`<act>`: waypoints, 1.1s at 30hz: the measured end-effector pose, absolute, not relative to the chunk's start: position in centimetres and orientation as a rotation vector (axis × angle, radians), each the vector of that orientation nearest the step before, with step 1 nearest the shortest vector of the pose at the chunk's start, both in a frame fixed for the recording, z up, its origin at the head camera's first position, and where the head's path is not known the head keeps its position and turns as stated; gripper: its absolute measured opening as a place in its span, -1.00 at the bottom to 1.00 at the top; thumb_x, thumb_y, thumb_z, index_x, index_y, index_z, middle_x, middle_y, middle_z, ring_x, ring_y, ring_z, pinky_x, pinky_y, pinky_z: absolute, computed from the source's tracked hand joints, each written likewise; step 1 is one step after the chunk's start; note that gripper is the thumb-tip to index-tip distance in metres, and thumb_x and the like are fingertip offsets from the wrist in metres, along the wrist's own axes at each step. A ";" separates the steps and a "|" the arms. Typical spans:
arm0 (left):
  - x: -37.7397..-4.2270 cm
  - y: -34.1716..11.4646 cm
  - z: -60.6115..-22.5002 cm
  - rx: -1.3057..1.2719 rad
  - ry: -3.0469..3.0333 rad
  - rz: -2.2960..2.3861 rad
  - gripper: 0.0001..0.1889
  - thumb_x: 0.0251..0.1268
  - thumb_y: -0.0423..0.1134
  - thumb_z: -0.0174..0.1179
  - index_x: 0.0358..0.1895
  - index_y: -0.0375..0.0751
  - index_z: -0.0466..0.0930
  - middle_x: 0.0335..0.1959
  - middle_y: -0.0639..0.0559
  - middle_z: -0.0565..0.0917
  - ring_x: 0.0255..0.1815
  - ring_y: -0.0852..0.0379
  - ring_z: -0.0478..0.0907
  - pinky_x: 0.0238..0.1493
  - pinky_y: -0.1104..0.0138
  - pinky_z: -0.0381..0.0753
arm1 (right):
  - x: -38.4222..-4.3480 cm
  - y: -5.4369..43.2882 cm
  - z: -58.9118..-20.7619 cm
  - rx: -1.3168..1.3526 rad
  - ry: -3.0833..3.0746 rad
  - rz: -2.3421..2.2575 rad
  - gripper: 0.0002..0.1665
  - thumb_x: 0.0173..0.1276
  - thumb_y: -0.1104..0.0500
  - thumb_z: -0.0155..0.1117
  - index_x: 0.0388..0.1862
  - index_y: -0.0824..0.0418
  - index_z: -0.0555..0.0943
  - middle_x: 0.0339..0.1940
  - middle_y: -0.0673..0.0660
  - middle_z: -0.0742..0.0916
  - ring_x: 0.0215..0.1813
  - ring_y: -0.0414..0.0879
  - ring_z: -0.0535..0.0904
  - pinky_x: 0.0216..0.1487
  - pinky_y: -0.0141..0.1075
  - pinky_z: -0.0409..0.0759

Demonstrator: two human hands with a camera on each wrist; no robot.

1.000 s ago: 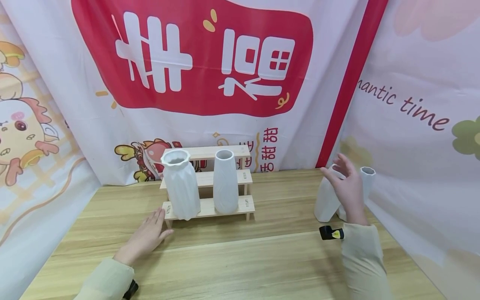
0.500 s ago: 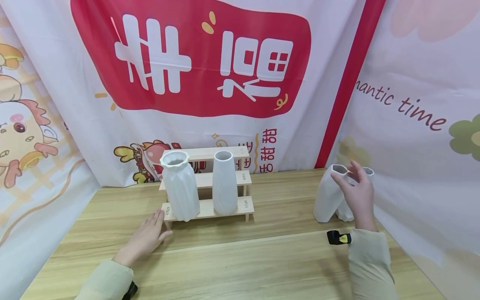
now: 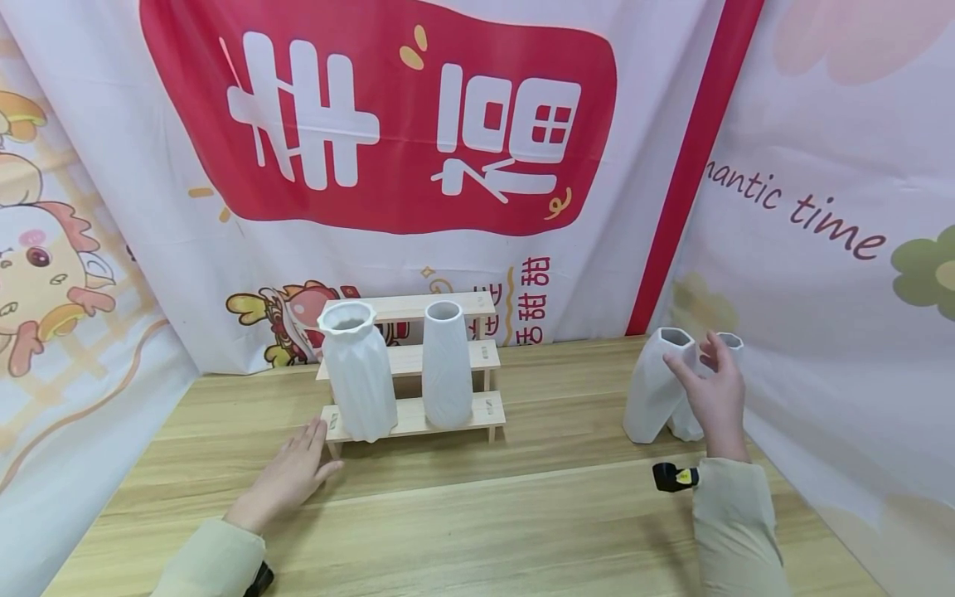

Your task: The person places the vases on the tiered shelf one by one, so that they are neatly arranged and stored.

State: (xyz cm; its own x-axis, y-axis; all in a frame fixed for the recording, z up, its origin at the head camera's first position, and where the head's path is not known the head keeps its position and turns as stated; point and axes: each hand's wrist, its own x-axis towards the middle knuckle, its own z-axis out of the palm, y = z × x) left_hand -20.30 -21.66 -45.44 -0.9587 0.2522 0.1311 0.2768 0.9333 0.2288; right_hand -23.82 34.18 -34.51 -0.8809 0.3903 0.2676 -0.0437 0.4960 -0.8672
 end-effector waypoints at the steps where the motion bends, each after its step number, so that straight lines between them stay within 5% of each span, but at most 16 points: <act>1: -20.3 -21.6 -45.4 -0.409 -2.989 -0.377 -0.23 0.33 -0.07 0.06 0.29 -0.68 -0.02 0.30 -0.55 0.04 0.29 -0.43 0.03 0.28 -0.15 -0.02 | -23.9 34.3 -34.7 -0.287 -2.308 1.355 -0.01 0.24 -0.11 0.23 0.47 0.22 -0.01 0.35 0.35 0.29 0.32 0.23 0.20 0.24 0.04 0.27; 8: -20.2 -21.6 -45.4 -0.409 -2.988 -0.380 -0.24 0.33 -0.08 0.07 0.29 -0.68 -0.01 0.30 -0.56 0.04 0.29 -0.43 0.03 0.28 -0.15 -0.02 | -24.4 34.3 -35.7 -0.282 -2.273 1.352 -0.04 0.23 -0.04 0.26 0.46 0.26 0.01 0.31 0.38 0.32 0.29 0.23 0.25 0.26 -0.08 0.29; 33: -20.5 -21.8 -45.5 -0.408 -3.005 -0.359 -0.23 0.34 -0.06 0.05 0.30 -0.66 -0.03 0.31 -0.54 0.03 0.30 -0.42 0.01 0.28 -0.15 -0.02 | -25.9 34.7 -37.0 -0.223 -2.304 1.397 -0.09 0.25 -0.04 0.24 0.42 0.31 0.08 0.31 0.45 0.30 0.27 0.31 0.23 0.24 0.11 0.22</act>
